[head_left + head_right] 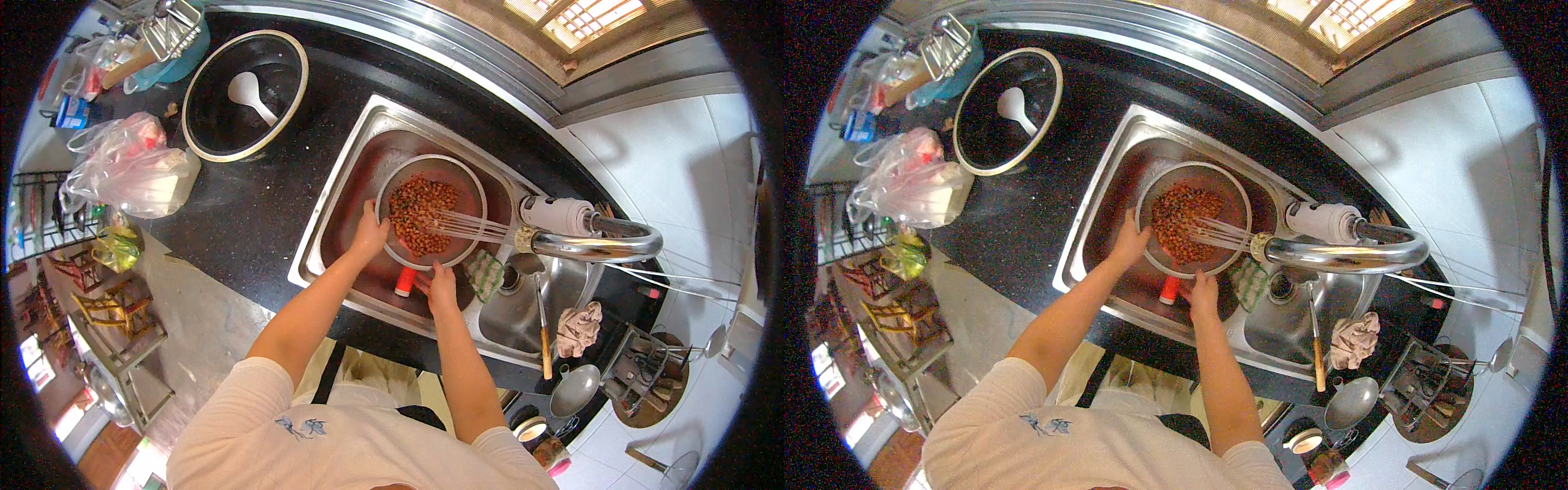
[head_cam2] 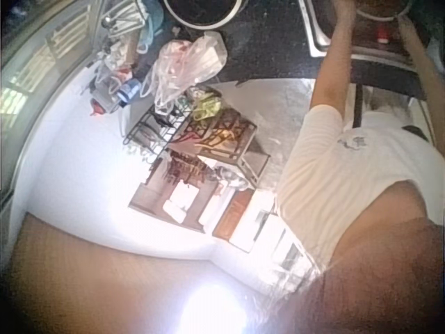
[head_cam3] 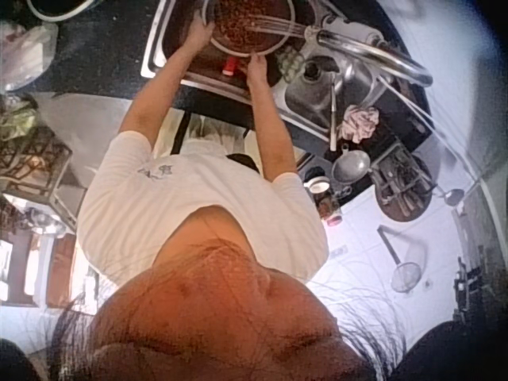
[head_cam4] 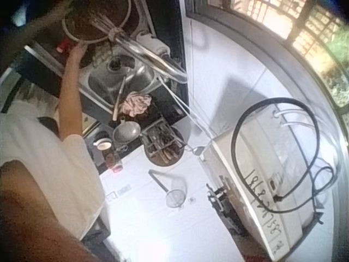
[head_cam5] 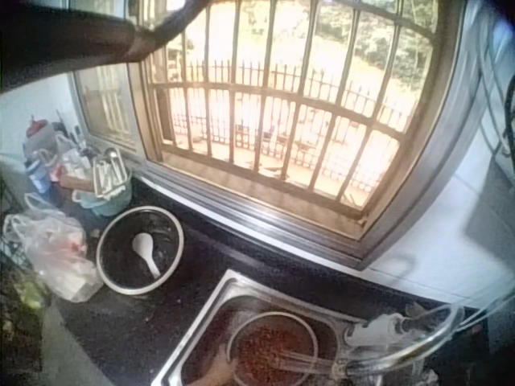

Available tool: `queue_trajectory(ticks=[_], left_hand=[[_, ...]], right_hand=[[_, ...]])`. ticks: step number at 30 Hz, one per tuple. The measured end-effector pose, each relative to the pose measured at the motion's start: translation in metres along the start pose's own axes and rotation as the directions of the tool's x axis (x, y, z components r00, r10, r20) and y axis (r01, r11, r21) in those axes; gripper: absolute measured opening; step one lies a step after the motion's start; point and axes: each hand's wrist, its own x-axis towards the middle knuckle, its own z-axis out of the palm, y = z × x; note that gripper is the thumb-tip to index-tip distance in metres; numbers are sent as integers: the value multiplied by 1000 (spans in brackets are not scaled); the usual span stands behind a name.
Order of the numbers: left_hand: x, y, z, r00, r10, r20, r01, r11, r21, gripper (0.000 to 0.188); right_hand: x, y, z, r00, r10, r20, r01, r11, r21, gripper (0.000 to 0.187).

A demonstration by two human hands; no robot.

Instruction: The person transfers peanuts from a red mesh bag into a metal sieve, then adds black beans from a blue container into the same sieve. The person moves the sieve to the sink and washes the mixed legumes under running water, agitating them by hand.

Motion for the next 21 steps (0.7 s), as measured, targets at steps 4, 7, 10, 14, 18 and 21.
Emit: queue_trajectory(ticks=[4,7,10,14,18,21], left_hand=[[-4,8,3,990,50,-130,-32,990,134,53],[-21,45,-6,919,318,-234,-196,881,430,49],[-19,53,-3,845,528,86,-519,768,375,45],[1,44,42,878,474,70,-433,722,540,65],[4,37,69,940,341,-26,-289,832,474,56],[5,35,86,949,293,-119,-257,934,247,45]], right_hand=[[-13,-4,3,994,-10,-109,-1,995,-100,37],[-40,-12,5,953,-223,-203,134,916,-378,37],[-32,-6,-2,762,-647,-13,505,607,-614,40],[29,-44,18,734,-679,19,480,500,-720,44],[56,-58,50,820,-570,-44,507,760,-406,47],[67,-54,53,885,-466,9,466,883,-48,47]])
